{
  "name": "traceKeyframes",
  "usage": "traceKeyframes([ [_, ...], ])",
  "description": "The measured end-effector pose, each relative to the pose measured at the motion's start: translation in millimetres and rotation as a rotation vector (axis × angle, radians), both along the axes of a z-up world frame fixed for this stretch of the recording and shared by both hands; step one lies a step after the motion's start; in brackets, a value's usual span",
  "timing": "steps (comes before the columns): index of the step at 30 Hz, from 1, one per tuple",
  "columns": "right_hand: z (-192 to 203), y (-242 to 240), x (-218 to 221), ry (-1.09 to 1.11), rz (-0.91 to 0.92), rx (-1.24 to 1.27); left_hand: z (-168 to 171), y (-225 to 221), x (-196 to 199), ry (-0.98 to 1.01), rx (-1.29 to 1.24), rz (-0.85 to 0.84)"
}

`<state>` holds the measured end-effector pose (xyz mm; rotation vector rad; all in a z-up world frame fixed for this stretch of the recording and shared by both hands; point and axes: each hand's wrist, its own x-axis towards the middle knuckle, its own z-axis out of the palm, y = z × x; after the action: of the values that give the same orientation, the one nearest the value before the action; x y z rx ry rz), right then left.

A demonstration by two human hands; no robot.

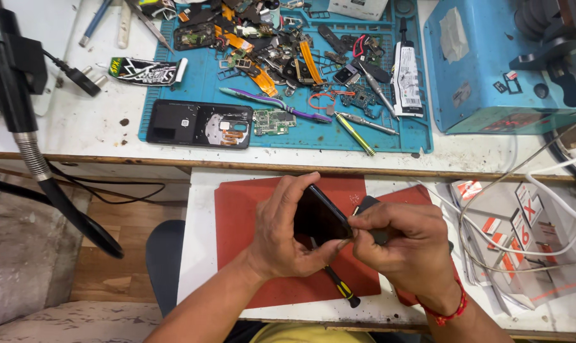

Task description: The person uses a screwdriver to pry open the back cover of a smartphone. They carefully work the tool along the edges of the device to separate the casing from the internal components, eventually lifting the back cover to reveal the battery and circuitry.

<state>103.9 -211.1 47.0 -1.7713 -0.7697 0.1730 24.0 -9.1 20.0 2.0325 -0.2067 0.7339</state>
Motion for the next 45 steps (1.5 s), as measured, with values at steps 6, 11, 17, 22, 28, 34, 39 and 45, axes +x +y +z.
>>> traceKeyframes([
  [6,14.0,-0.7,3.9,0.286,0.159,-0.05,-2.5,5.9,1.4,-0.081,0.058,-0.099],
  [11,50.3,0.1,7.0,0.192,0.347,-0.213,1.1,1.9,-0.6,-0.056,0.115,-0.151],
  [17,62.4,10.2,-0.3,0.165,0.194,-0.633,2.8,3.7,-0.5,-0.114,0.144,-0.131],
  [22,63.0,11.7,2.3,0.061,0.239,-0.444,0.7,3.3,-0.8,-0.102,0.127,-0.161],
  [28,72.0,21.0,2.2,0.024,0.189,-0.478,-2.5,2.2,-2.1,-0.114,0.133,-0.15],
  [34,83.3,20.4,7.7,0.457,0.166,-0.651,-2.5,5.3,0.4,-0.116,0.054,-0.194],
  [39,56.7,13.7,15.0,0.274,0.194,-0.188,2.6,5.6,-5.5,0.348,-1.109,-0.611],
  [45,-12.0,31.1,-14.1,0.66,0.057,0.019,10.0,9.1,1.2,0.24,-1.384,-0.736],
])
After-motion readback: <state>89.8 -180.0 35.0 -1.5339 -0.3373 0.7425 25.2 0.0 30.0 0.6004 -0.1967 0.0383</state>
